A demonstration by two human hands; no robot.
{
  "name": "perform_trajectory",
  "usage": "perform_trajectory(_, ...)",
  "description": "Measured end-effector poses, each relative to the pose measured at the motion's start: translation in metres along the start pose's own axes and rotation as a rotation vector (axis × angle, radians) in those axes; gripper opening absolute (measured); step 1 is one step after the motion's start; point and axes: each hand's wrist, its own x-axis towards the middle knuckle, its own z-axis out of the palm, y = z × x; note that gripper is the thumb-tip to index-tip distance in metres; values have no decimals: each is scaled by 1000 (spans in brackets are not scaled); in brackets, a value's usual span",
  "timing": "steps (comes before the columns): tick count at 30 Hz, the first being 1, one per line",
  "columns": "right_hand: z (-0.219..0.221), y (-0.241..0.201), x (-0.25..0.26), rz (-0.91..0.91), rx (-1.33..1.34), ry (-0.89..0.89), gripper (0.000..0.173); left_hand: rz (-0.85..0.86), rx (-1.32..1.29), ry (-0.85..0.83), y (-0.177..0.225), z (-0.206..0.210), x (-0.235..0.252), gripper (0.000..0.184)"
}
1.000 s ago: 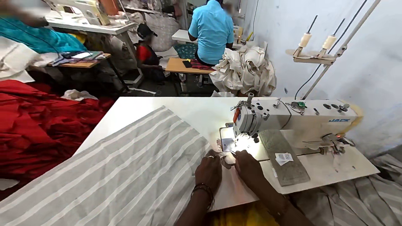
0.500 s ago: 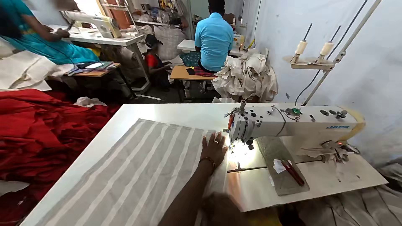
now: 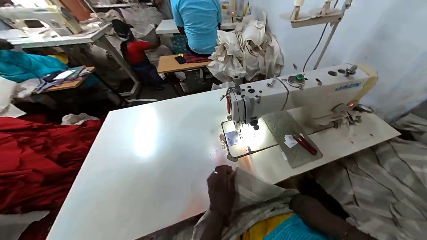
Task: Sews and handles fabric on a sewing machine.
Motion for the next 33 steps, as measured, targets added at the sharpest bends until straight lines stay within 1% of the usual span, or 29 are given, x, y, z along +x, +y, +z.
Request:
perform_trajectory(1, -24, -10, 1, 61, 91, -92, 29, 27, -112, 92, 14, 0, -13, 27)
perform_trajectory(2, -46, -22, -2, 57, 159, -18, 34, 48, -213, 147, 27, -6, -21, 26)
perform_trajectory(3, -59, -36, -5, -5, 207, 248, 35, 84, -304, 173, 39, -16, -22, 25)
perform_trajectory(4, -69, -50, -3, -74, 246, 565, 33, 136, -381, 181, 50, -27, -21, 24)
perform_trajectory(5, -81, -64, 4, -141, 302, 814, 29, 193, -443, 180, 60, -38, -17, 23)
perform_trajectory(6, -96, -80, 10, -208, 377, 944, 25, 244, -481, 174, 70, -48, -14, 24)
perform_trajectory(7, -111, -96, 13, -265, 459, 985, 24, 287, -496, 172, 79, -55, -12, 27)
perform_trajectory(8, -124, -111, 15, -316, 549, 970, 24, 321, -502, 167, 87, -61, -10, 31)
perform_trajectory(10, -141, -133, 18, -411, 698, 946, 13, 353, -527, 154, 95, -69, -10, 32)
perform_trajectory(11, -143, -140, 20, -449, 697, 982, 8, 342, -557, 133, 96, -74, -10, 28)
perform_trajectory(12, -142, -145, 22, -473, 610, 1066, 7, 312, -610, 95, 96, -78, -11, 22)
perform_trajectory(14, -129, -149, 29, -479, 283, 1282, 6, 229, -750, 9, 96, -88, -12, 15)
perform_trajectory(16, -113, -152, 29, -479, -4, 1400, 10, 191, -845, -35, 97, -93, -15, 14)
perform_trajectory(17, -107, -153, 29, -484, -56, 1414, 15, 198, -872, -46, 97, -93, -15, 15)
perform_trajectory(18, -104, -154, 29, -494, -42, 1405, 19, 210, -892, -51, 96, -94, -15, 15)
perform_trajectory(20, -104, -153, 27, -517, 148, 1328, 23, 238, -907, -63, 95, -94, -13, 15)
perform_trajectory(22, -114, -150, 25, -504, 368, 1244, 21, 266, -881, -71, 98, -94, -12, 17)
perform_trajectory(24, -126, -147, 26, -528, 488, 1213, 12, 314, -843, -78, 100, -93, -12, 20)
perform_trajectory(25, -131, -147, 25, -534, 463, 1250, 7, 341, -820, -79, 97, -94, -10, 21)
perform_trajectory(26, -134, -147, 23, -518, 368, 1319, 6, 360, -769, -52, 93, -94, -9, 18)
perform_trajectory(27, -135, -149, 19, -491, 239, 1385, 7, 359, -693, 22, 89, -94, -8, 14)
perform_trajectory(28, -133, -152, 15, -485, 125, 1422, 9, 342, -613, 126, 86, -93, -7, 16)
perform_trajectory(29, -128, -157, 12, -502, 37, 1439, 8, 319, -557, 224, 86, -91, -5, 24)
perform_trajectory(30, -121, -163, 10, -546, -7, 1440, 5, 298, -534, 278, 89, -90, -5, 32)
perform_trajectory(31, -114, -168, 11, -607, -17, 1429, 5, 278, -551, 275, 94, -92, -7, 37)
perform_trajectory(32, -109, -171, 15, -636, -31, 1427, 5, 259, -615, 230, 101, -95, -11, 38)
perform_trajectory(33, -107, -172, 19, -626, -45, 1443, 6, 238, -700, 155, 106, -98, -16, 38)
